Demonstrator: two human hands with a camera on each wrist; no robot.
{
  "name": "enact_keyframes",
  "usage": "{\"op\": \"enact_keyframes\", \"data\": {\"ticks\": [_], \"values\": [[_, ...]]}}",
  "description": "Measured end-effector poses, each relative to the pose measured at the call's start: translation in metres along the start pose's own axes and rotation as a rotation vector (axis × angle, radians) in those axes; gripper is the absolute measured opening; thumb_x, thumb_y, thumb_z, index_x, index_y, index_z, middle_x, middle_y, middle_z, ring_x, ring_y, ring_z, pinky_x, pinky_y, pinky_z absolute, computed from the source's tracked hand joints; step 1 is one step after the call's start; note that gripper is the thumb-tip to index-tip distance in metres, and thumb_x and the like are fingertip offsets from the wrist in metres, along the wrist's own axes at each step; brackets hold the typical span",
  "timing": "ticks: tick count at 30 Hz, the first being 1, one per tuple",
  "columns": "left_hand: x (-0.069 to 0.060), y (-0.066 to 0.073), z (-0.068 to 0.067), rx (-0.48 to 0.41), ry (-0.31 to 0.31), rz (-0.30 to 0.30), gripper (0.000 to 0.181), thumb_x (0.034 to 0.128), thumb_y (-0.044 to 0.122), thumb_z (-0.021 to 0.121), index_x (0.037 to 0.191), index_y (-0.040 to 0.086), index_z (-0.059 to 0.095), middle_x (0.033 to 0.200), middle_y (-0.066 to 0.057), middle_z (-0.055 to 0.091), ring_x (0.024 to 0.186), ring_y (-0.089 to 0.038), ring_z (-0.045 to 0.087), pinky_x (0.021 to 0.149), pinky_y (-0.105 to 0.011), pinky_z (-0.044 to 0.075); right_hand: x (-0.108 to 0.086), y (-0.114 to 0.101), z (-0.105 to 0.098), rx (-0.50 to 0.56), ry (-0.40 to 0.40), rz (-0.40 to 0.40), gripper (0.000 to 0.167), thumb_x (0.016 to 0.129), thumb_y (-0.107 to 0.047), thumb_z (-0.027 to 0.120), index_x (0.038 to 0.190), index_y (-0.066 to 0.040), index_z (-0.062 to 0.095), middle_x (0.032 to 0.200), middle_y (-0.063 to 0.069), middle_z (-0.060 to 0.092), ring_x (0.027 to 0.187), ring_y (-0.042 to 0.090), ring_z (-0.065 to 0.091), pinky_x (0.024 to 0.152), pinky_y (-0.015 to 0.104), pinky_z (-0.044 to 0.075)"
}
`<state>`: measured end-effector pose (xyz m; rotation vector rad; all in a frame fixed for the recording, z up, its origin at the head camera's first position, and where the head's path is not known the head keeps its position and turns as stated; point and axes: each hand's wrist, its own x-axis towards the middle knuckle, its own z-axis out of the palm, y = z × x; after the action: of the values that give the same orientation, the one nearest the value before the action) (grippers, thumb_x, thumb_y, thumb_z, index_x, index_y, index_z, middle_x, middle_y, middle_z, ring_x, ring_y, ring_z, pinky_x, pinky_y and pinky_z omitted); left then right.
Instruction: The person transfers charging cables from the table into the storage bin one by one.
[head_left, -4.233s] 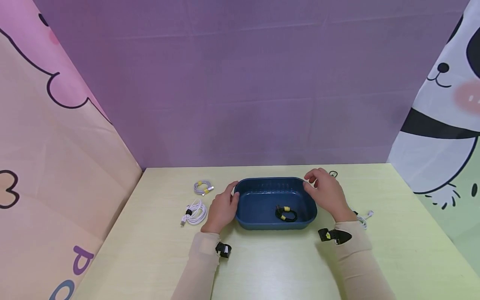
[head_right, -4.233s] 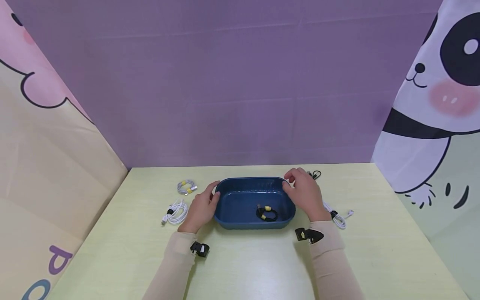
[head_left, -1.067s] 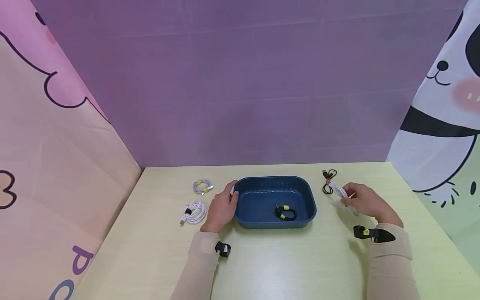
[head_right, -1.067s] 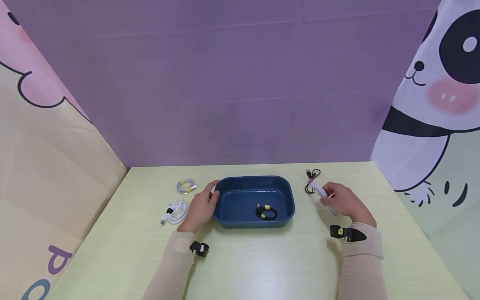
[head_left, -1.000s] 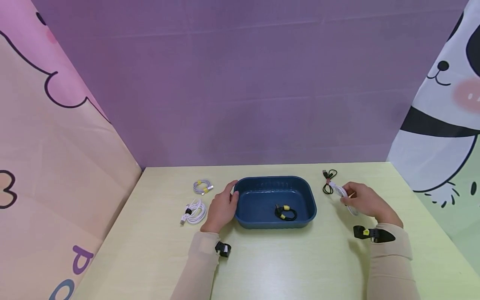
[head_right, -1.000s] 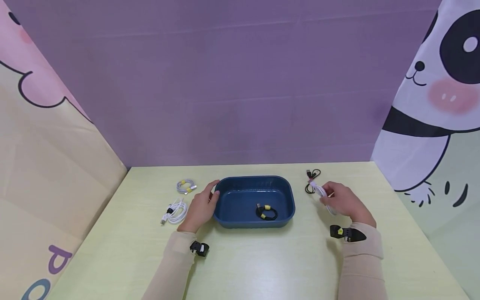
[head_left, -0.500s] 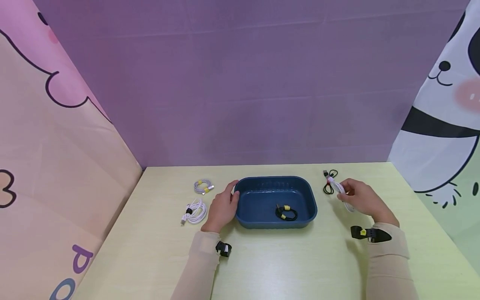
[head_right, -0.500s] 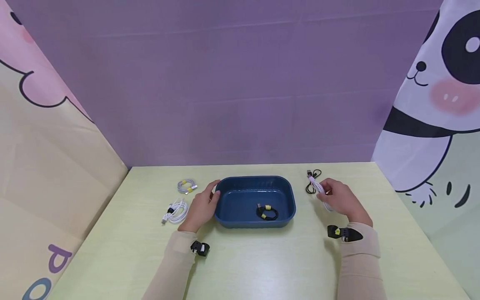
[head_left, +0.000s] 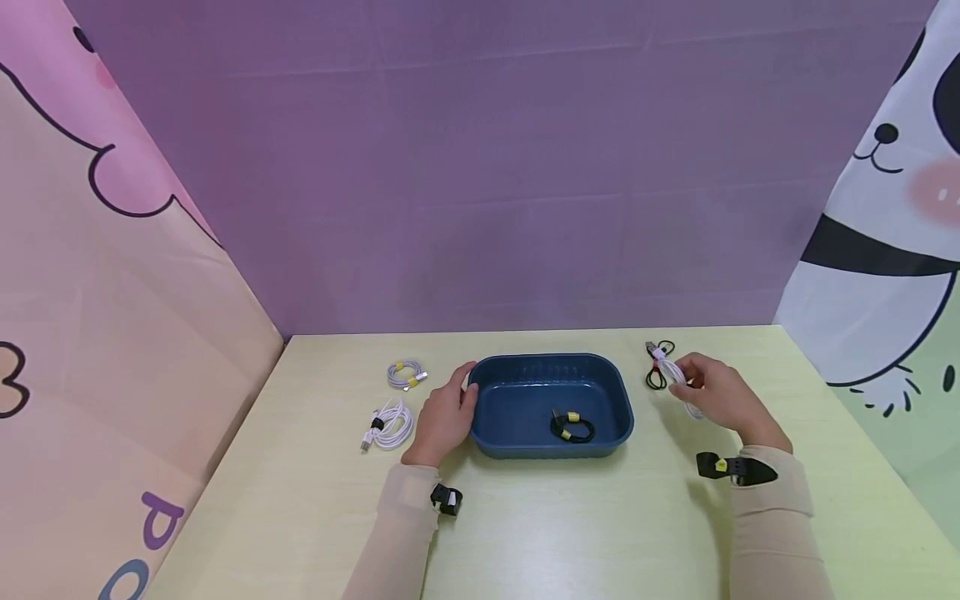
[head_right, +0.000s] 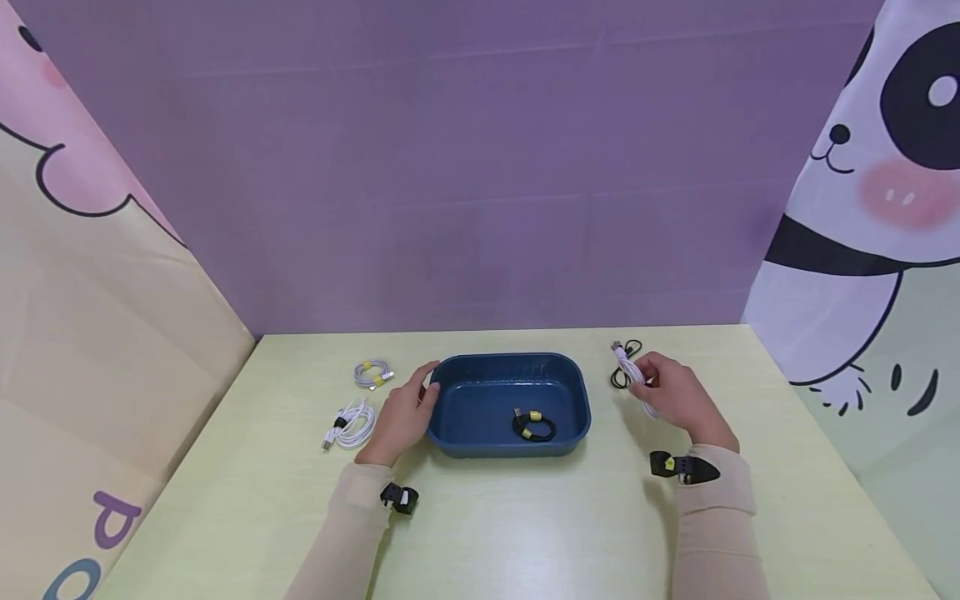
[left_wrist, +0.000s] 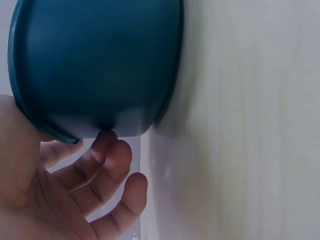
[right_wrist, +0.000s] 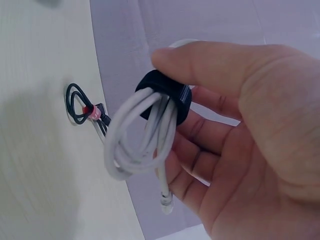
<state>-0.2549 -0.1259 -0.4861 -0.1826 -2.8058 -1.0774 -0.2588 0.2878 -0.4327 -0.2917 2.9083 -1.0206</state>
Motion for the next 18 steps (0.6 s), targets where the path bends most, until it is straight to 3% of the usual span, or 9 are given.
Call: {"op": "enact_keyframes", "data": {"ticks": [18], "values": [[-0.001,0.0013,-0.0009,0.006,0.034,0.031,0.042,0.1074,0.024,0.05,0.149,0.016,0.051,0.072,-0.002,0.059,0.055,-0.015,0.048,0.052,-0.03,0.037,0.003,-0.006,0.0046,0.006,0.049,-0.028,0.024,0.096,-0.01,0.069,0.116,0.001,0.062,0.091,0.009,0.066,0.079,0.019,0.055,0.065,0.03,0.044]]}}
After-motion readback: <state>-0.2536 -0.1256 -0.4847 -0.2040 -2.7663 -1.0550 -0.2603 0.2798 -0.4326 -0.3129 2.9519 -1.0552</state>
